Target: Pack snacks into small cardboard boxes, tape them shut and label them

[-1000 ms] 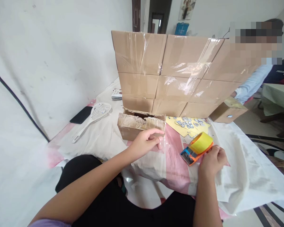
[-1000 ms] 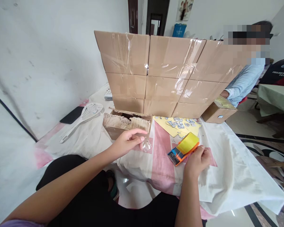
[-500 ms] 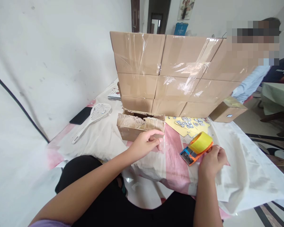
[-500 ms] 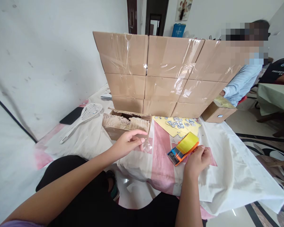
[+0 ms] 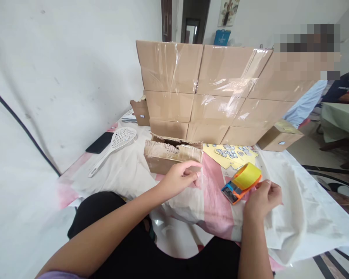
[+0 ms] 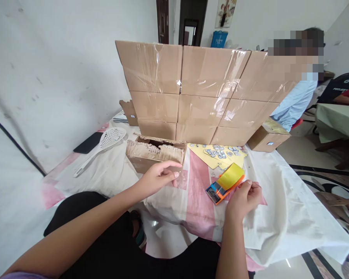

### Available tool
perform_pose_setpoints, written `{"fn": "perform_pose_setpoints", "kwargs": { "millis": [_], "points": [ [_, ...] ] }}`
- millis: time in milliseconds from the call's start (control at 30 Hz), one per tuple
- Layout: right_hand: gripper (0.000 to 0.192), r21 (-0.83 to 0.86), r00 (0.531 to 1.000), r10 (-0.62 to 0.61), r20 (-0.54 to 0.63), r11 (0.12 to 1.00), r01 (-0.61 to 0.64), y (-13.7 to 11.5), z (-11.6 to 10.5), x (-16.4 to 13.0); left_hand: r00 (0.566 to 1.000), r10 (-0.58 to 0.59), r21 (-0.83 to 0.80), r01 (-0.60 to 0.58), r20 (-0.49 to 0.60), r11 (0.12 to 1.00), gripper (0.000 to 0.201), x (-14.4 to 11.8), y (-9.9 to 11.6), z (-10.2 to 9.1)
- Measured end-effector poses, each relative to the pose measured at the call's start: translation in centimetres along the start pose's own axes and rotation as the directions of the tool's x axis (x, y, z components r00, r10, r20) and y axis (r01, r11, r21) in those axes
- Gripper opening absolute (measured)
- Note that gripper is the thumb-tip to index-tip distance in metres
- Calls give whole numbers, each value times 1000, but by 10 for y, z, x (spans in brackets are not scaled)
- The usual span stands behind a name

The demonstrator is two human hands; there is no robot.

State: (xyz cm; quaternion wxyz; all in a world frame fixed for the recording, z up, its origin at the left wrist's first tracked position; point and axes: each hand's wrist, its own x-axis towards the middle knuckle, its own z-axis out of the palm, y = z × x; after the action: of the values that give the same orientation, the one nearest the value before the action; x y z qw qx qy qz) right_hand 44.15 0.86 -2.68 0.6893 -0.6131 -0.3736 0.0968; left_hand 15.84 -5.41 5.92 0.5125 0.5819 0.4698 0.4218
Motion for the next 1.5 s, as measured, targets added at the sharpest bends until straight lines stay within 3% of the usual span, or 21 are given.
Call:
{"fn": "perform_pose_setpoints", "kwargs": {
  "millis": [67, 100, 167, 200, 267, 333, 400, 433, 500, 633, 733, 800, 833, 900, 1000, 1100, 1233, 1300, 1433, 1500],
  "points": [
    [24, -50, 984, -170, -56, 985, 168, -13, -2, -7, 1000, 5, 13, -5, 16, 1000, 33, -2, 3, 0],
    [25, -37, 974, -223, -27, 974, 222, -22, -3, -12, 1000, 15, 33, -16, 26, 999, 36, -3, 5, -1],
    [30, 113, 957, -185, 224, 980, 164, -42, -3, -26, 998, 48, 89, -52, 49, 995, 41, -7, 9, -4],
    [35, 195, 914, -129, 385, 979, 56, -52, -2, -33, 996, 65, 127, -73, 68, 989, 44, -9, 12, -6],
    [42, 247, 735, -61, 676, 958, -148, -72, 2, -50, 988, 92, 216, -117, 121, 969, 50, -13, 15, -11],
    [39, 206, 545, -72, 835, 960, -188, -88, 8, -65, 978, 112, 298, -162, 178, 941, 53, -17, 18, -15],
    [28, 190, 432, -116, 894, 973, -132, -102, 14, -78, 969, 132, 371, -204, 209, 906, 54, -22, 18, -18],
    [24, 192, 406, -135, 904, 976, -103, -107, 17, -84, 967, 141, 405, -217, 210, 888, 53, -24, 18, -19],
    [23, 189, 386, -167, 907, 982, -19, -117, 19, -93, 971, 146, 471, -219, 187, 855, 53, -29, 17, -22],
    [18, 224, 376, -344, 860, 918, 328, -132, 17, -105, 993, 104, 578, -116, 54, 808, 60, -36, 12, -34],
    [14, 279, 475, -485, 734, 853, 441, -146, 12, -102, 988, 107, 730, 4, -107, 683, 53, -38, 7, -48],
    [15, 301, 533, -481, 696, 869, 392, -158, 12, -93, 974, 152, 756, 29, -169, 654, 43, -40, 7, -57],
    [16, 308, 527, -460, 715, 884, 353, -165, 14, -87, 966, 180, 745, 21, -187, 667, 40, -40, 7, -60],
    [19, 315, 451, -413, 791, 908, 277, -178, 25, -74, 945, 226, 732, 20, -235, 682, 38, -41, 10, -66],
    [19, 295, 321, -355, 878, 929, 222, -194, 53, -57, 927, 242, 797, 90, -286, 598, 46, -39, 13, -73],
    [19, 294, 252, -354, 901, 923, 247, -204, 86, -45, 899, 267, 846, 176, -346, 504, 41, -30, 8, -81],
    [19, 324, 182, -378, 908, 908, 267, -211, 117, -38, 852, 304, 835, 243, -427, 493, 27, -18, -1, -98],
    [18, 325, 145, -376, 915, 901, 289, -213, 126, -38, 837, 365, 853, 207, -408, 479, 23, -13, -3, -106],
    [18, 337, 83, -382, 920, 883, 328, -212, 138, -40, 788, 581, 942, -3, -205, 336, 48, -5, -8, -116],
    [18, 351, 61, -396, 916, 867, 353, -211, 143, -39, 803, 578, 947, -57, -145, 317, 46, -2, -12, -119]
  ]
}}
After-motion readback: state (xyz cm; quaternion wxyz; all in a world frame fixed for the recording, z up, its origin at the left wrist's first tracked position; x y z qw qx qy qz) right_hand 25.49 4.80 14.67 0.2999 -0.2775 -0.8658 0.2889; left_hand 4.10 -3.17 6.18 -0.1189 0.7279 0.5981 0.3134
